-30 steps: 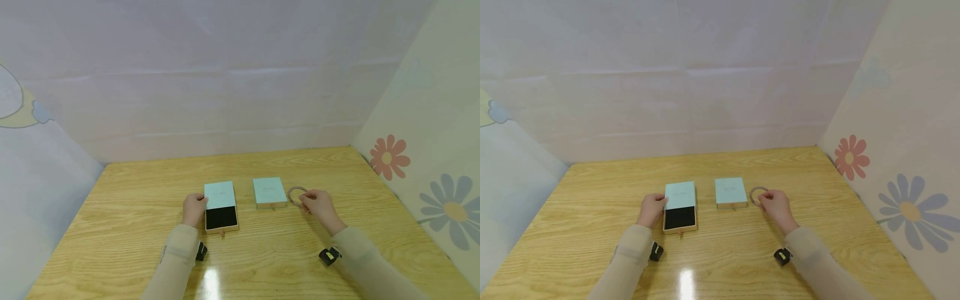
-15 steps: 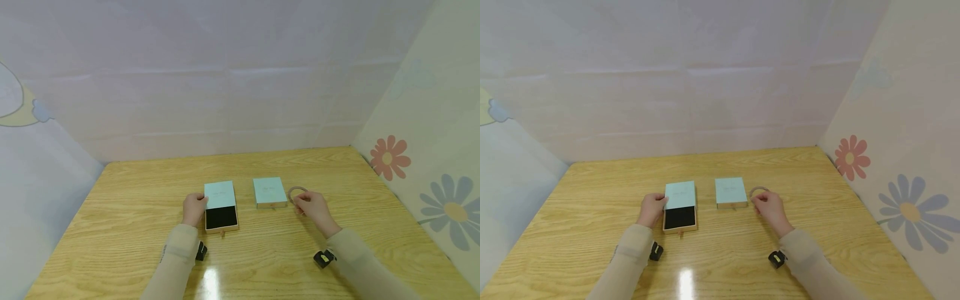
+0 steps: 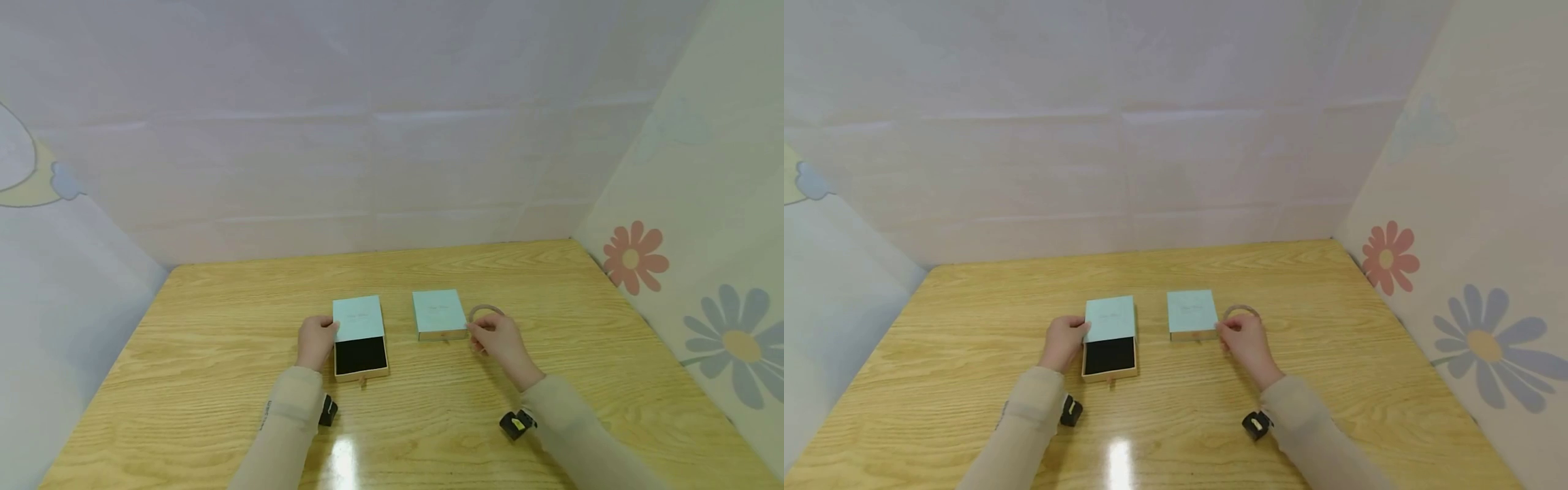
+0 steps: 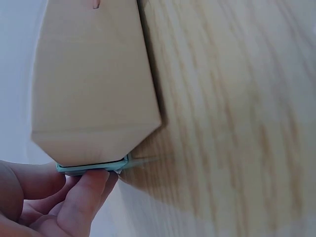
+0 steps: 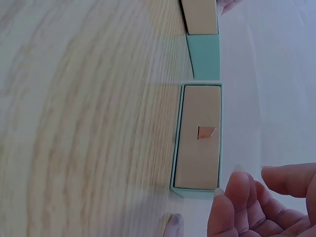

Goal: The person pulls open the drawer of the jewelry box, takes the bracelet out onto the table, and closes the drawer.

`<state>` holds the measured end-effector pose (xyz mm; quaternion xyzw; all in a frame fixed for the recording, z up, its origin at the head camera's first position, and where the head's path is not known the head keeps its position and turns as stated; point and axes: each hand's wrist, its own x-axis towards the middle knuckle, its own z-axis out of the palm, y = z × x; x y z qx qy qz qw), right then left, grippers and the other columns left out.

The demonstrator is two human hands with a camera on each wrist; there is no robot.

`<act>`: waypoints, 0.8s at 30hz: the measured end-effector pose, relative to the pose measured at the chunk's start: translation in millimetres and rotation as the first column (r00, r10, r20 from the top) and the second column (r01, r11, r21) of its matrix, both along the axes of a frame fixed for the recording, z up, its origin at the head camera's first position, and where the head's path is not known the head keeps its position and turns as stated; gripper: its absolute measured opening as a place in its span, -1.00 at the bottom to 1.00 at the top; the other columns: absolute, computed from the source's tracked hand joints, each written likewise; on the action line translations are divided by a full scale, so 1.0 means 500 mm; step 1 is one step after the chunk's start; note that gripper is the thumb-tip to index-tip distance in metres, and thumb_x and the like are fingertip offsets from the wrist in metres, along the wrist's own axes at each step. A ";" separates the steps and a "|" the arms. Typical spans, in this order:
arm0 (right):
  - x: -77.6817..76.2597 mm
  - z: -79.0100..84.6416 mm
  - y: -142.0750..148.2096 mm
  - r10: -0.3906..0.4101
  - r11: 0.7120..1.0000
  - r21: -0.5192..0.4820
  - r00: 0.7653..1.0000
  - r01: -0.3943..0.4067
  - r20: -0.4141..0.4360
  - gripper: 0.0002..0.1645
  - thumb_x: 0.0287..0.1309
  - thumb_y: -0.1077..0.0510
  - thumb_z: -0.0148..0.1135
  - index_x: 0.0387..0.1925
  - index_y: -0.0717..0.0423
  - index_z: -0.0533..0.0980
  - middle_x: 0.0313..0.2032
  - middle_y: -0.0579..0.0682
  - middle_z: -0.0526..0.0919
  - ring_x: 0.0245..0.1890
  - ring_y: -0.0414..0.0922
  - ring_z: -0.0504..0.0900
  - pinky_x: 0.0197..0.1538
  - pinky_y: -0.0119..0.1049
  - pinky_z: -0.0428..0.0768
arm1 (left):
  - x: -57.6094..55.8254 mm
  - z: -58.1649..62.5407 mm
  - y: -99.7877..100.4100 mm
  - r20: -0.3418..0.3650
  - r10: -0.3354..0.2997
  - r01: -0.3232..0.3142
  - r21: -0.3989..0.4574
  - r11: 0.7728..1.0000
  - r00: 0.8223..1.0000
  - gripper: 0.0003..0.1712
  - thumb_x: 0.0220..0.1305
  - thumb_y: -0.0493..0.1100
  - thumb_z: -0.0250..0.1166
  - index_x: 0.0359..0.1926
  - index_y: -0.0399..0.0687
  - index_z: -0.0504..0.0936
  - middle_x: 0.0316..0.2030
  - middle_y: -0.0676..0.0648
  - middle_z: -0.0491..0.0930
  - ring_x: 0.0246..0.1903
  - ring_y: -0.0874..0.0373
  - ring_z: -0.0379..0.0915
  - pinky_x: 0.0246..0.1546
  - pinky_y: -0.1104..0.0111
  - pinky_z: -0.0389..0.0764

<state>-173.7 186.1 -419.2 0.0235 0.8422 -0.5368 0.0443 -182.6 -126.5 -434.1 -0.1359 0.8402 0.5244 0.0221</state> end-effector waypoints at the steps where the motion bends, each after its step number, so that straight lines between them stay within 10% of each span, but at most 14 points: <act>1: 0.001 0.000 -0.002 0.001 1.000 -0.004 1.000 -0.001 0.001 -0.73 0.33 0.28 0.16 -0.22 0.53 0.53 -0.51 0.18 0.62 -0.54 -0.06 0.60 -0.44 -0.22 0.61 | 0.000 0.000 0.000 0.000 0.001 -0.001 0.001 1.000 1.000 -0.61 0.44 -0.35 0.05 0.16 -0.58 0.45 0.13 -0.48 0.44 0.16 -0.32 0.35 0.12 -0.05 0.45; 24: 0.006 -0.006 -0.035 0.042 0.997 -0.061 0.999 -0.043 -0.013 -0.74 0.32 0.29 0.16 -0.21 0.53 0.56 -0.54 0.17 0.60 -0.56 -0.06 0.57 -0.48 -0.28 0.56 | -0.002 -0.001 0.002 -0.012 0.012 -0.012 0.002 1.000 1.000 -0.63 0.42 -0.36 0.06 0.12 -0.59 0.48 0.10 -0.49 0.46 0.12 -0.31 0.39 0.09 -0.04 0.48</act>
